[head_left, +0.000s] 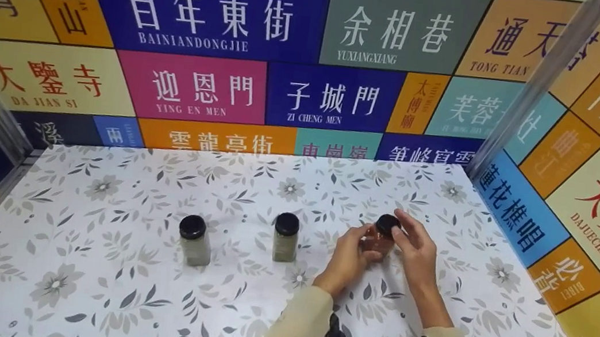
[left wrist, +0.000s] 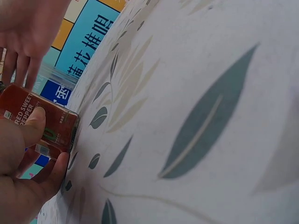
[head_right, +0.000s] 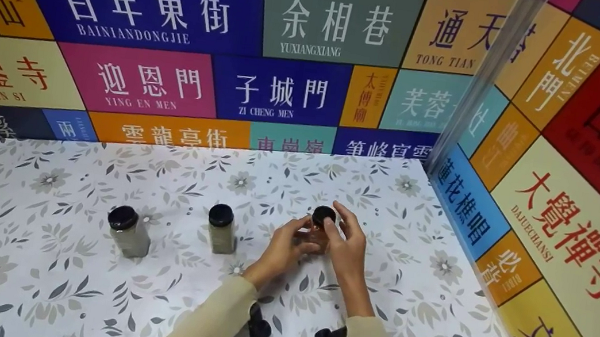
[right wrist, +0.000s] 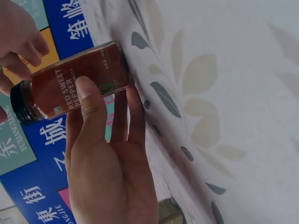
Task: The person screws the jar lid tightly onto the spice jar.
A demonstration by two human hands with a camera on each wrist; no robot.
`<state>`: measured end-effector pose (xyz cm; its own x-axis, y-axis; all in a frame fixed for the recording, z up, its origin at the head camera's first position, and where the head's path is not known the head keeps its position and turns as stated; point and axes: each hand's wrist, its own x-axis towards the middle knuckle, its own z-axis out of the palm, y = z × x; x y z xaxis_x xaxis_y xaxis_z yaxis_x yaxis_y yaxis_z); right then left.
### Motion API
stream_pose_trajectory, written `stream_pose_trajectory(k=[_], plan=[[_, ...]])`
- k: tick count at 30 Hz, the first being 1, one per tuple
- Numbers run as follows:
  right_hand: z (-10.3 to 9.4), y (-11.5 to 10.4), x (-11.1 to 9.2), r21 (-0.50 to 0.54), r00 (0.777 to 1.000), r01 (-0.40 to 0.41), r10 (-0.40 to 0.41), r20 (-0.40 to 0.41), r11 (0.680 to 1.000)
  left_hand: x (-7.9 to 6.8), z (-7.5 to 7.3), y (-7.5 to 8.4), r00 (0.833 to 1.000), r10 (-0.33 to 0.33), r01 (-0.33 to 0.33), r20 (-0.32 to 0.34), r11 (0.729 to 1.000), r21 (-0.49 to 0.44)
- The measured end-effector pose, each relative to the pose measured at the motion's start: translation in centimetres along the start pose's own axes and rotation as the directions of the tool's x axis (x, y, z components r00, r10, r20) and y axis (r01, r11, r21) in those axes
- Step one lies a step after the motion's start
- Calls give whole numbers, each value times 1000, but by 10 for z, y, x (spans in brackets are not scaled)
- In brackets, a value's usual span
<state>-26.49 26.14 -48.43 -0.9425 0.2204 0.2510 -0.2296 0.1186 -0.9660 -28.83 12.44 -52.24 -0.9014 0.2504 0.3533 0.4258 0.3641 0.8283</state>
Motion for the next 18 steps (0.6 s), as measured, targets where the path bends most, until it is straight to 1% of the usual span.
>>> stream_pose_trajectory(k=[4,7,12,18], plan=[[0,6,0,24,1000,-1,0,22,1000,-1,1,0,1000,9,-9,-8,1000,3],[-1,8,0,-10,1000,8,-8,26,1000,0,1,0,1000,7,-7,-8,1000,4],[-1,9,0,-58,1000,13,-12,15,998,0,1,0,1000,-3,3,-4,1000,10],[2,10,1,-37,1000,13,-13,-6,999,-1,0,0,1000,-13,13,-3,1000,-12]])
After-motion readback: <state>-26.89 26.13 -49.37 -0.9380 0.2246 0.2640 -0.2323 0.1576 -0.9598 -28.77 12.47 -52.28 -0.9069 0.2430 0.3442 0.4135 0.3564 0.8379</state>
